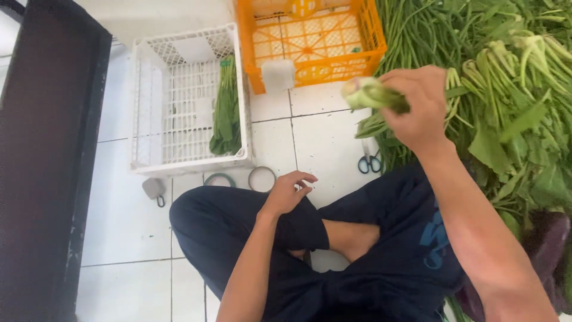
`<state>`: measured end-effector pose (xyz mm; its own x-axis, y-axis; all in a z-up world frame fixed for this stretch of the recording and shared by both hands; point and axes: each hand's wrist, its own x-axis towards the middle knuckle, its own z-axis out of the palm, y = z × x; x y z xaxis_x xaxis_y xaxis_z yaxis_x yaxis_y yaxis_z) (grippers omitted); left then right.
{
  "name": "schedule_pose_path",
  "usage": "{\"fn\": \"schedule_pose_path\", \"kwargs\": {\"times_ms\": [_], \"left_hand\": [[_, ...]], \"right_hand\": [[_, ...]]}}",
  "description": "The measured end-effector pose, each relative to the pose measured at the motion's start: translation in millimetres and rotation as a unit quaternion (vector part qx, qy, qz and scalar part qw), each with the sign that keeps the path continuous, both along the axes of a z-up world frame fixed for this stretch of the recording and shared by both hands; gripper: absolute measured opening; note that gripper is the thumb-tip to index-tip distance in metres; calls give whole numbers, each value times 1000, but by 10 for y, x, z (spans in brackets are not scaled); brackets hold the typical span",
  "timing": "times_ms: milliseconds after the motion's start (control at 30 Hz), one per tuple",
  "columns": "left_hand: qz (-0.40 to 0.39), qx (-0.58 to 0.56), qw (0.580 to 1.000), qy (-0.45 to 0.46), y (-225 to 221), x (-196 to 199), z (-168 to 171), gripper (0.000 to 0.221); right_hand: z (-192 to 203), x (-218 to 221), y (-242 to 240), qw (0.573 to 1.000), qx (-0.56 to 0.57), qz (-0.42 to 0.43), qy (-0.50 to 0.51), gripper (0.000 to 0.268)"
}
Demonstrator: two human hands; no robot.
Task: Bundling leafy greens by wrapping tape around the stems and cutting it with scissors
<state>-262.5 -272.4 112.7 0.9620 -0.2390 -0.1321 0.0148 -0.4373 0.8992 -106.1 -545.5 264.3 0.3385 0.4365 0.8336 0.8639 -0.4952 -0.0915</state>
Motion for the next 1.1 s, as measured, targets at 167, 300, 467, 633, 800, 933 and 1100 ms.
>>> {"fn": "schedule_pose_path", "kwargs": {"times_ms": [167, 300, 467, 633, 800, 933, 1100], "left_hand": [[14, 16, 999, 39, -1, 25, 72, 23], [-15, 40, 999, 26, -1, 77, -184, 26], [36, 75, 994, 76, 5, 187, -175, 40], [96, 107, 981, 129, 42, 228, -401, 57], [97, 132, 979, 124, -9, 279, -236, 58], [94, 141, 980, 103, -147, 436, -513, 48], [101, 161, 979, 69, -173, 521, -876, 27]], "right_hand": [[-38, 382, -179, 989, -92, -48, 104, 26], [25, 674, -291, 989, -140, -42, -33, 36], [-881, 440, 239, 950, -236, -96, 179, 25], [-2394, -47, 547, 874, -373, -62, 306, 27], [-2177, -171, 668, 821, -384, -52, 419, 62], [-2180, -310, 570, 809, -372, -53, 452, 52], [-2229, -384, 555, 852, -335, -41, 400, 32]]}}
